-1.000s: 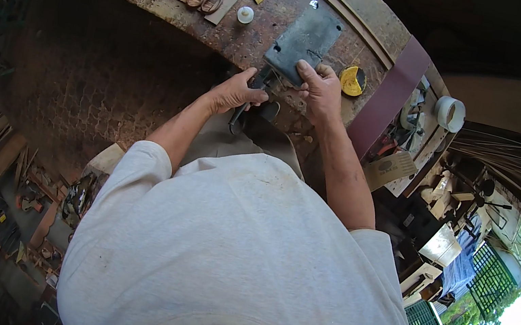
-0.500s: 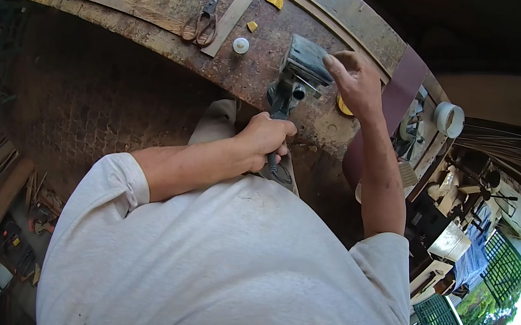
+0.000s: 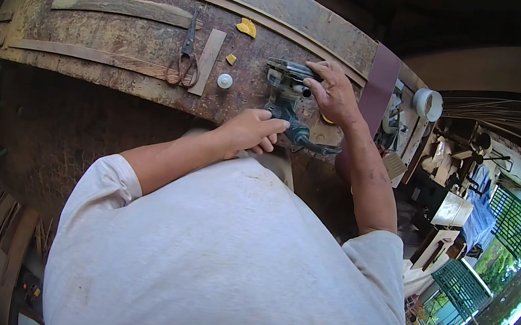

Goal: The recorder is repairing a power sander by gluing a yellow component back onto its base.

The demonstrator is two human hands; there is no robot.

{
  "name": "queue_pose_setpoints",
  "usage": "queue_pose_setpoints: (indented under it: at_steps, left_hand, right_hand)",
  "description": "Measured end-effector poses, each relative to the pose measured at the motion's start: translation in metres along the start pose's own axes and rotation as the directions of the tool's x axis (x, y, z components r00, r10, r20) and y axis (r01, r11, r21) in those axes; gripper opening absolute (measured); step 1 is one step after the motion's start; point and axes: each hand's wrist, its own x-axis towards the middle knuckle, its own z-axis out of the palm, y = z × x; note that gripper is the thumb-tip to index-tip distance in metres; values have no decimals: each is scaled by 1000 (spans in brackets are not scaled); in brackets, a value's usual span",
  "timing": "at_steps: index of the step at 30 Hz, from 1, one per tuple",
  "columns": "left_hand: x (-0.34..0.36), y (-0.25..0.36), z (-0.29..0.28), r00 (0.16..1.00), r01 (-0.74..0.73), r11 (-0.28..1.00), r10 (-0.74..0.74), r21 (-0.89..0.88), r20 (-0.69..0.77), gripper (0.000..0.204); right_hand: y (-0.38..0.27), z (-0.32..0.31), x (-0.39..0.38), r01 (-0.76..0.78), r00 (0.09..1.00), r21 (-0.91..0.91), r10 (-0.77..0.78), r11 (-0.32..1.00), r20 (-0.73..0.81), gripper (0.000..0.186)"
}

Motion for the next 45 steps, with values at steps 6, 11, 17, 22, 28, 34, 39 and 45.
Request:
queue_pose_setpoints:
  at_steps: [6,11,17,22,28,34,39,45]
  left_hand:
    - [30,-56,-102,808,24,764,365,645,-463,44]
    - [75,-94,-127,433,-133,396,848,909,-306,53]
    - [92,-73,-127,505,-192,457,805,869,-311,55]
    - [100,-65,-135,529,-183,326,828,928,-186,49]
    - [108,-56,-136,524,-205,245,845,947,-105,47]
    - [94,-21,-135,680,-253,334,729,908,-78,50]
    - [55,31,-113,733,-290,315,680,904,-1,47]
    - [26,71,-97,733,-345,319,679,883,41,40]
  right_hand:
    - [-23,10,-4,31,1000,-11,-31,999,1,40]
    - [-25,7,11,51,998,107,-54,993,21,44]
    - [-11,-6,36,-128,989,222,107,967,105,32]
    - [-25,-4,49,-309,949,-49,312,950,54,46]
    - [-8,13,50,-503,855,136,514,853,-63,49]
    - [-17,-1,54,-493,869,21,492,870,40,48]
    - [-15,3,56,-498,867,34,497,867,32,47]
    - [-14,-3,50,-511,860,140,505,848,79,39]
